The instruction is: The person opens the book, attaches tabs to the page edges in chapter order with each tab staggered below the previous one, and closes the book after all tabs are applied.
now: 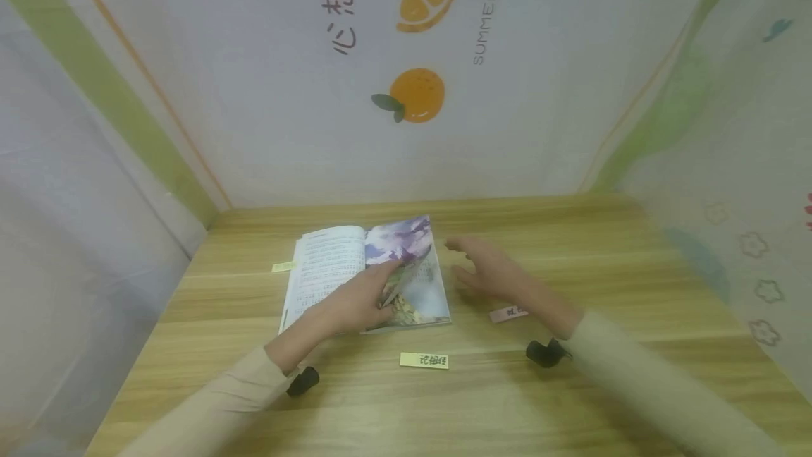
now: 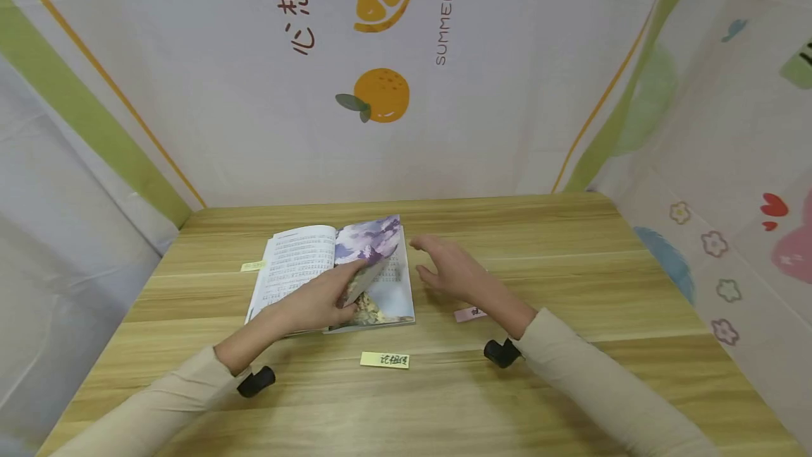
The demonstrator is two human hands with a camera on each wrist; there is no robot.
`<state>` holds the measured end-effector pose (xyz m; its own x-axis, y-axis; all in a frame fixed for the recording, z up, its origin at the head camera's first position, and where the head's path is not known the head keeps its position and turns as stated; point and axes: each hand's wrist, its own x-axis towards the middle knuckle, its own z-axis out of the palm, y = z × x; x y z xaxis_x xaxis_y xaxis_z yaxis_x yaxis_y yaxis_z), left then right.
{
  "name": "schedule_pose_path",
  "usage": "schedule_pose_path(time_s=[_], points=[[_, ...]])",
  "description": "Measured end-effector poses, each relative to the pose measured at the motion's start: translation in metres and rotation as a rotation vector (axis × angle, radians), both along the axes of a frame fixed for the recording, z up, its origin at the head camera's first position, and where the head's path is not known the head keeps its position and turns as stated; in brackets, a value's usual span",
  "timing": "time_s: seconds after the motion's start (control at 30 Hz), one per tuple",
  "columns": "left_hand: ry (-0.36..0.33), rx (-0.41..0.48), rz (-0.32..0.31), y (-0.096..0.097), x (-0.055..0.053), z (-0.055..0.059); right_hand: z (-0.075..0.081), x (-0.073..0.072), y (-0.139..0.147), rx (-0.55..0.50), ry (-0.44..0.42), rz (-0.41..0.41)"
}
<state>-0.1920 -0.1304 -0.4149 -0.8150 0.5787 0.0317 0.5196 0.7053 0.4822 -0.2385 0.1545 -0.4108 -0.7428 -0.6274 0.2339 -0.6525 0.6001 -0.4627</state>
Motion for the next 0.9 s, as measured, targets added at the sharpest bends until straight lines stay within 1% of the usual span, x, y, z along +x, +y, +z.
schedule_pose_path(time_s=[0.07,0.17,0.23,0.27,0.3,0.37,0.47,0.5,0.6,0.77,0.83,0.9], points=[[-0.023,0.057,0.024,-0.005,0.000,0.004,-0.001,0.003,0.002,0.023,0.001,0.024],[-0.053,0.126,0.093,-0.014,0.001,0.012,-0.007,0.007,0.002,0.076,0.012,0.073],[-0.044,0.155,0.147,-0.023,0.002,0.018,-0.011,0.010,0.001,0.101,0.031,0.108],[-0.029,0.161,0.164,-0.027,0.002,0.022,-0.013,0.010,0.001,0.111,0.035,0.116],[-0.009,0.163,0.181,-0.032,0.002,0.025,-0.015,0.011,0.000,0.111,0.043,0.131],[0.041,0.161,0.201,-0.041,0.001,0.030,-0.017,0.012,0.000,0.110,0.036,0.135],[0.114,0.155,0.216,-0.055,-0.001,0.036,-0.019,0.012,-0.001,0.117,0.019,0.138],[0.128,0.159,0.220,-0.060,-0.001,0.038,-0.019,0.012,-0.002,0.120,0.014,0.142],[0.149,0.155,0.235,-0.073,-0.001,0.041,-0.018,0.012,-0.005,0.127,0.003,0.163],[0.168,0.128,0.243,-0.090,0.004,0.044,-0.018,0.013,-0.011,0.130,-0.017,0.203],[0.190,0.101,0.244,-0.095,0.007,0.043,-0.018,0.012,-0.014,0.140,-0.025,0.220],[0.218,0.040,0.253,-0.099,0.010,0.040,-0.018,0.013,-0.016,0.166,-0.028,0.235]])
